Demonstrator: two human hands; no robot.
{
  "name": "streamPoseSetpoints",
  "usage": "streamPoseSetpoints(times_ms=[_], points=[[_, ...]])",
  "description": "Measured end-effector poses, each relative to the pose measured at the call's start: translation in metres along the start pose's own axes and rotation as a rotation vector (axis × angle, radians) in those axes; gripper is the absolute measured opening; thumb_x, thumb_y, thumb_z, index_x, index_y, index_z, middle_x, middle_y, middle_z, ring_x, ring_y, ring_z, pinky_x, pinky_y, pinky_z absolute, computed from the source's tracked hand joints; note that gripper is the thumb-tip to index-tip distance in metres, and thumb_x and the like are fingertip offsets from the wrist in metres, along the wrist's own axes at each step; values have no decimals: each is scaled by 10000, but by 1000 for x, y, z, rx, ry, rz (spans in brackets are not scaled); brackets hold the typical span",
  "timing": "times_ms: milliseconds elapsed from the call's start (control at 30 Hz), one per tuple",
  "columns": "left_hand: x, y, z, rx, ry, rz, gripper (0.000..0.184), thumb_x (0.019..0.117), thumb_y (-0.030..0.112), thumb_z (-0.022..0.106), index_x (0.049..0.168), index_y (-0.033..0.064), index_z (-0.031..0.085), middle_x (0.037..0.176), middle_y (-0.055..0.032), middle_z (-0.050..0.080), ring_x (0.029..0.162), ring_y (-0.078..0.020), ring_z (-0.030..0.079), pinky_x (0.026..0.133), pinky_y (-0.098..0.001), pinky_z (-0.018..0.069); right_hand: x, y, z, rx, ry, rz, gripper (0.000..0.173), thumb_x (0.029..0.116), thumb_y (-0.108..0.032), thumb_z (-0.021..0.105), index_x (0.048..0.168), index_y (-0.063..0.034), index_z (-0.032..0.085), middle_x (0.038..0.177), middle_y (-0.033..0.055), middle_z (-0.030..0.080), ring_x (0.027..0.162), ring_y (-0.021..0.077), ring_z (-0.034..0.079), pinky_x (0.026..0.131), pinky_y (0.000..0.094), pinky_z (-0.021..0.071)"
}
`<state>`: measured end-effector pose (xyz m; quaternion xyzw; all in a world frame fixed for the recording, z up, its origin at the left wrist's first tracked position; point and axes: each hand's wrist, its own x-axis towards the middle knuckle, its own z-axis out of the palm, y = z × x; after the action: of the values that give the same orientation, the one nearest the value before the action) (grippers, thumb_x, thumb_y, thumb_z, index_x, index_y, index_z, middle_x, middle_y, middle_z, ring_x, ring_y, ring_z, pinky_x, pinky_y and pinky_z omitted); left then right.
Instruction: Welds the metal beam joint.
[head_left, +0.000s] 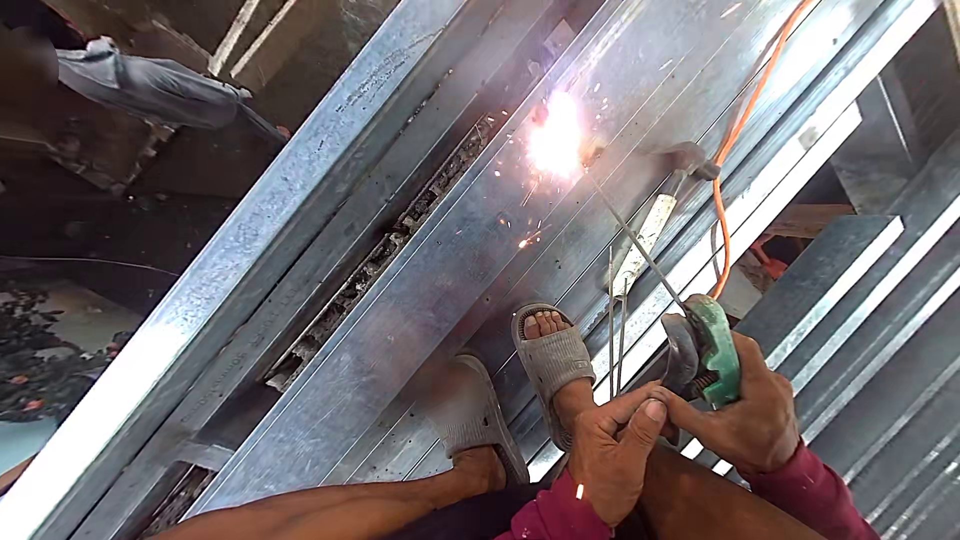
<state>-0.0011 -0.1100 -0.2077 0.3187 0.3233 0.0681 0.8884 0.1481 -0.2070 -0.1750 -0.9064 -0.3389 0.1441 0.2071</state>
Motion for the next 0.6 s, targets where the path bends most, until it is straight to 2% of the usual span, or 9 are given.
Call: streamPoseSetpoints(times_ms=[233,400,600], points=[[1,1,0,1,-7,-23,300,1054,152,554,1164,-74,717,1082,-113,767,990,-115,733,931,-294,593,1,0,-1,-16,5,-15,846,745,-660,769,1205,31,605,893,111,728,776,38,677,657,222,558],[2,0,0,0,-5,0,281,1052,143,553,1130,-65,726,1040,-81,767,963,-76,717,917,-262,577,1,-2,0,-12,8,14,855,735,-668,764,1198,34,614,877,96,724,755,12,661,649,202,546],[2,-1,0,-5,-12,7,293,1056,153,552,1139,-68,724,1033,-101,767,950,-103,726,907,-283,588,1,0,0,-12,8,12,846,728,-659,773,1194,29,618,887,90,727,767,8,664,651,194,545]])
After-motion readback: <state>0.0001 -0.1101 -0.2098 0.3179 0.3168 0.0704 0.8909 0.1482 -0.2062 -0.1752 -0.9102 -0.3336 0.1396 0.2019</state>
